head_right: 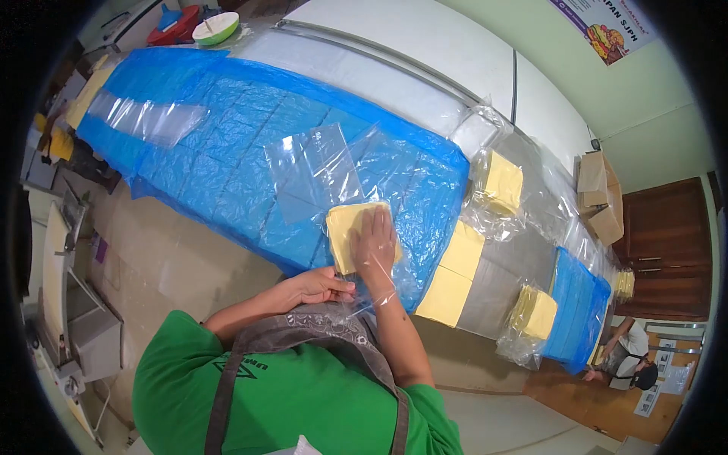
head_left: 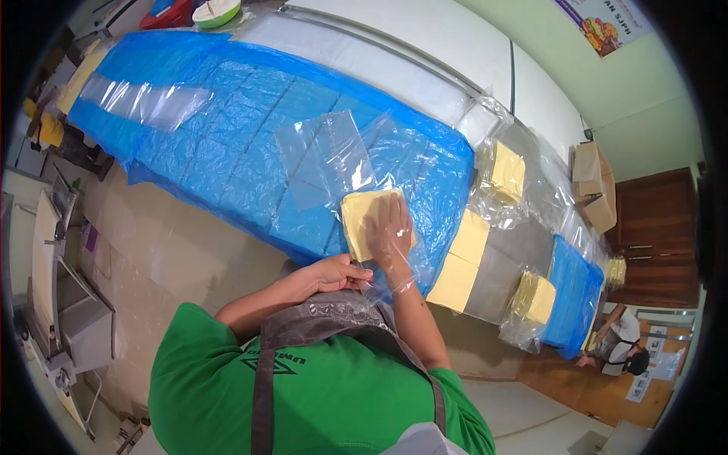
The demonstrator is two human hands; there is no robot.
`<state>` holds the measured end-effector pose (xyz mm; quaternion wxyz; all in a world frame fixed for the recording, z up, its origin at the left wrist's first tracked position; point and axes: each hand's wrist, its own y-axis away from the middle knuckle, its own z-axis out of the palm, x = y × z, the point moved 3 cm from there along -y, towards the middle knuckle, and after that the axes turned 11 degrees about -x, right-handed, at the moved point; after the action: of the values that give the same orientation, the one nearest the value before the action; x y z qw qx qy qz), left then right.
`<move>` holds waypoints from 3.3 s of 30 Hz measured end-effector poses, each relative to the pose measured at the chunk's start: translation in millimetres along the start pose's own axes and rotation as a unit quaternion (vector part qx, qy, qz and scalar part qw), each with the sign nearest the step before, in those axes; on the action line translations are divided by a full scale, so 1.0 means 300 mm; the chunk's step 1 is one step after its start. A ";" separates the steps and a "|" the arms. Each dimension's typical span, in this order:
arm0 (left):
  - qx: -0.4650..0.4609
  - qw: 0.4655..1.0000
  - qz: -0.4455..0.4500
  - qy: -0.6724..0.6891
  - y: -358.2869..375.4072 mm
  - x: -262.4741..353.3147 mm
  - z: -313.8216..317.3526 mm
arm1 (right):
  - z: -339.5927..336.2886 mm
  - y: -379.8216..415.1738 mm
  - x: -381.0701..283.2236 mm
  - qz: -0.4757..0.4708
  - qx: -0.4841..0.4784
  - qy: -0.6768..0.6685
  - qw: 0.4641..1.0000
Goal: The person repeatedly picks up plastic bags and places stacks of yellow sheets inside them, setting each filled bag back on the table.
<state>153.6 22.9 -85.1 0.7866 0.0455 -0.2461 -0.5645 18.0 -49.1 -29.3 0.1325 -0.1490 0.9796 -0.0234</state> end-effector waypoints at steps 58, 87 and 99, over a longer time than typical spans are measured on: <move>0.198 0.931 0.143 -0.271 0.047 0.199 0.198 | -0.060 0.271 0.354 0.217 -0.273 -0.745 0.569; -0.134 0.833 0.006 -0.537 -0.517 0.283 0.767 | -0.469 0.612 0.967 0.132 -0.028 -0.946 0.296; 0.120 0.848 0.238 -0.458 -1.282 0.801 0.772 | -0.665 -0.183 1.508 0.102 -0.049 -0.717 0.688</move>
<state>-222.9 -286.0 63.9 0.6833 -0.1840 -0.6473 -0.2831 -435.8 -235.2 53.4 0.7883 -0.0264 0.5954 0.1525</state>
